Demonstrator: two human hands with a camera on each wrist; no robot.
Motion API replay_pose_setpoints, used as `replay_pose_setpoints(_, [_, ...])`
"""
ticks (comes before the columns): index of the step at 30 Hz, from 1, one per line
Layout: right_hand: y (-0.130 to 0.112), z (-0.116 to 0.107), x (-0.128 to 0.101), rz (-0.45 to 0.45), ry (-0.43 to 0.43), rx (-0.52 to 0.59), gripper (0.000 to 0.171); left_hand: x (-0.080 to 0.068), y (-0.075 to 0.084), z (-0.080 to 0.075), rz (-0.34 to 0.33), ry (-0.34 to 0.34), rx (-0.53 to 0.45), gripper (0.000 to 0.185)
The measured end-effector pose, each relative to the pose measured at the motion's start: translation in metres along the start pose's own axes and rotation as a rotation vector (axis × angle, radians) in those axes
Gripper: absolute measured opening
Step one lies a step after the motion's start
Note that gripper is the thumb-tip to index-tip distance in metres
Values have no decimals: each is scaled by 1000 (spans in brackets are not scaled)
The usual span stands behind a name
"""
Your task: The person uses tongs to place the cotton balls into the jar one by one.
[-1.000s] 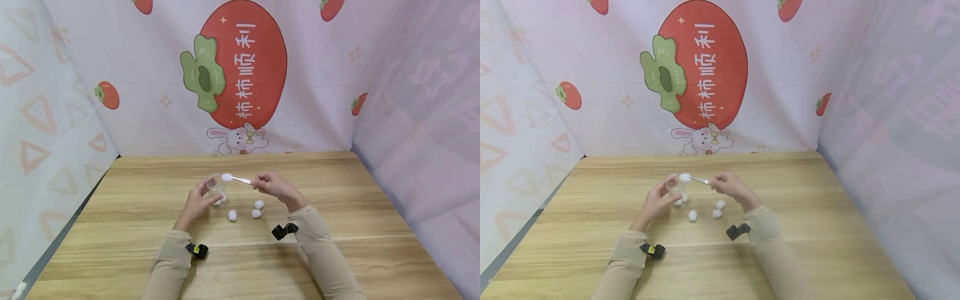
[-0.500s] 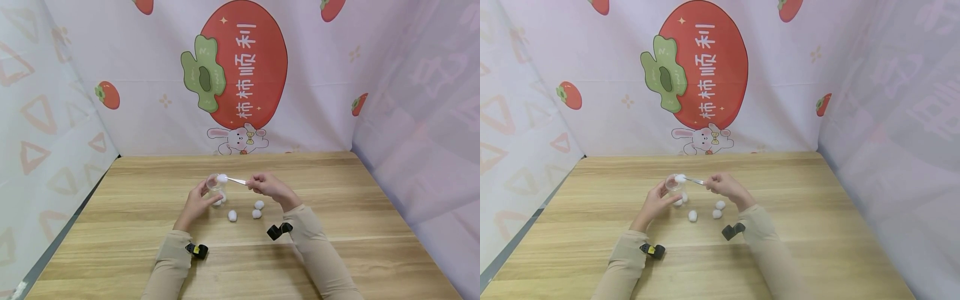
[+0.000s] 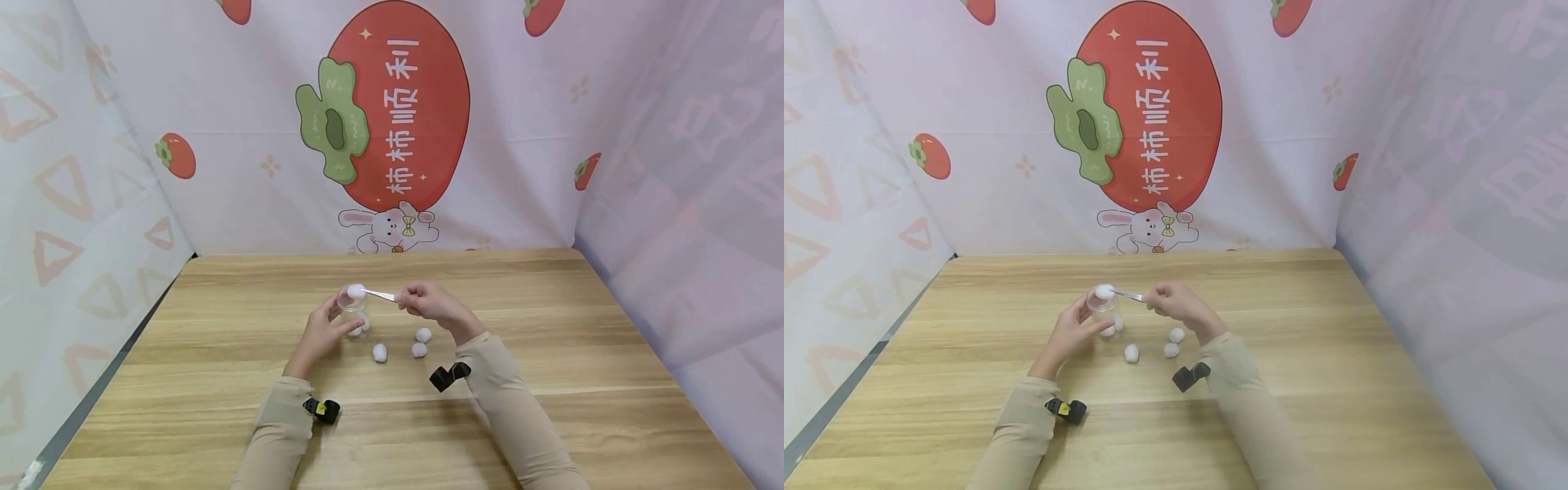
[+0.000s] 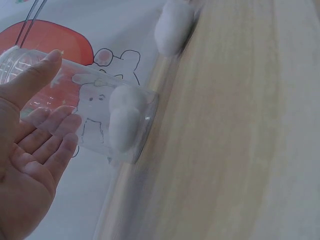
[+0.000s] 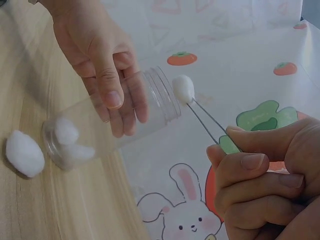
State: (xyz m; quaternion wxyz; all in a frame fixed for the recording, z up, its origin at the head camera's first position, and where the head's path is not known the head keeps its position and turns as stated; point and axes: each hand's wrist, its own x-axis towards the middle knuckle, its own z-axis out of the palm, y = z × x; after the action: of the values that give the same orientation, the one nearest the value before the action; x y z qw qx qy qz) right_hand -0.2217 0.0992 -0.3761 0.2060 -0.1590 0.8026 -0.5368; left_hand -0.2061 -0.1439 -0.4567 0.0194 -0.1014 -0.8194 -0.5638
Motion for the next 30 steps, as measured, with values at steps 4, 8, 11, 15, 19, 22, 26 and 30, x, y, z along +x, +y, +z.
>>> replay_pose_setpoints(4, [0,2,2,14,1,6,23,-1,0,-1,19,0,7,73])
replay_pose_setpoints(8, [2,4,5,22,0,-1,23,-1,1,-2,17,0,10,72])
replay_pose_setpoints(11, [3,5,7,25,-4,4,24,-2,1,-2,12,-1,9,72])
replay_pose_setpoints(15, [3,5,6,19,-6,5,24,-1,2,-2,11,-5,4,72])
replay_pose_setpoints(19, [3,5,5,14,-6,10,25,-1,2,-1,11,-6,-2,73])
replay_pose_setpoints(22, [2,5,4,18,-10,16,27,-1,2,-1,13,-10,1,74])
replay_pose_setpoints(26, [2,5,3,26,-19,16,30,-2,3,-2,14,-12,10,74])
replay_pose_setpoints(30, [1,5,2,29,-25,21,31,-2,4,-2,6,-8,8,74])
